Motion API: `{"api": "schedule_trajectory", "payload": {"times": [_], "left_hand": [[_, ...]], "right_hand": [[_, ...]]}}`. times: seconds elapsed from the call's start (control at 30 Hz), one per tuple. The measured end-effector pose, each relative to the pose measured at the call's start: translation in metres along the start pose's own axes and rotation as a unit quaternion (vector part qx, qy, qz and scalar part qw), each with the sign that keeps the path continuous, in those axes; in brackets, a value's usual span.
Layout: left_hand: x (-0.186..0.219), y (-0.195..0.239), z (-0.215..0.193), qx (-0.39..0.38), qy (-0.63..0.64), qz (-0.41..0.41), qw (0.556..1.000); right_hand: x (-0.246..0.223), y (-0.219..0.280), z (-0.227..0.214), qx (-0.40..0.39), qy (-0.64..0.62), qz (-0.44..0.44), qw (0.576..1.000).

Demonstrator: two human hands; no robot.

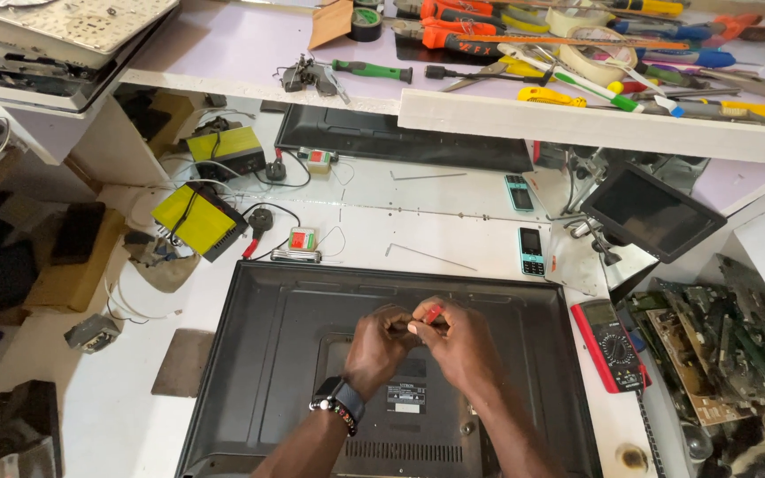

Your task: The person uses a screwdriver to remove screws from the back cover of a flat-screen monitor. After removing all screws, they lift off the back cover to expose the internal circuit board and components.

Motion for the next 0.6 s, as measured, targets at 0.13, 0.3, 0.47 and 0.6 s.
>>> {"api": "schedule_trajectory", "payload": {"times": [0.13,0.3,0.47,0.6], "left_hand": [[-0.038,0.008,0.001,-0.069,-0.119,-0.046,0.989],[-0.081,0.023,0.006,-0.104,-0.197,0.021,0.975],[-0.085,0.025,0.005,-0.081,-0.173,0.051,0.98],[-0.088,0.026,0.006,-0.084,-0.172,0.035,0.981]], "right_hand": [[0.034,-0.006,0.014,0.019,-0.035,-0.031,0.999],[0.059,-0.004,0.029,0.018,-0.143,-0.023,0.989],[0.07,-0.004,0.034,0.002,-0.127,-0.043,0.991],[0.056,-0.002,0.026,-0.028,-0.077,-0.022,0.996]]}}
Point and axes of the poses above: each hand's wrist, its own y-axis away from the middle knuckle, its own z-axis out of the palm, x = y × z, the point moved 7 cm from there along -y, towards the middle knuckle, and after that the axes turned 4 degrees about z, right-handed, at the moved point
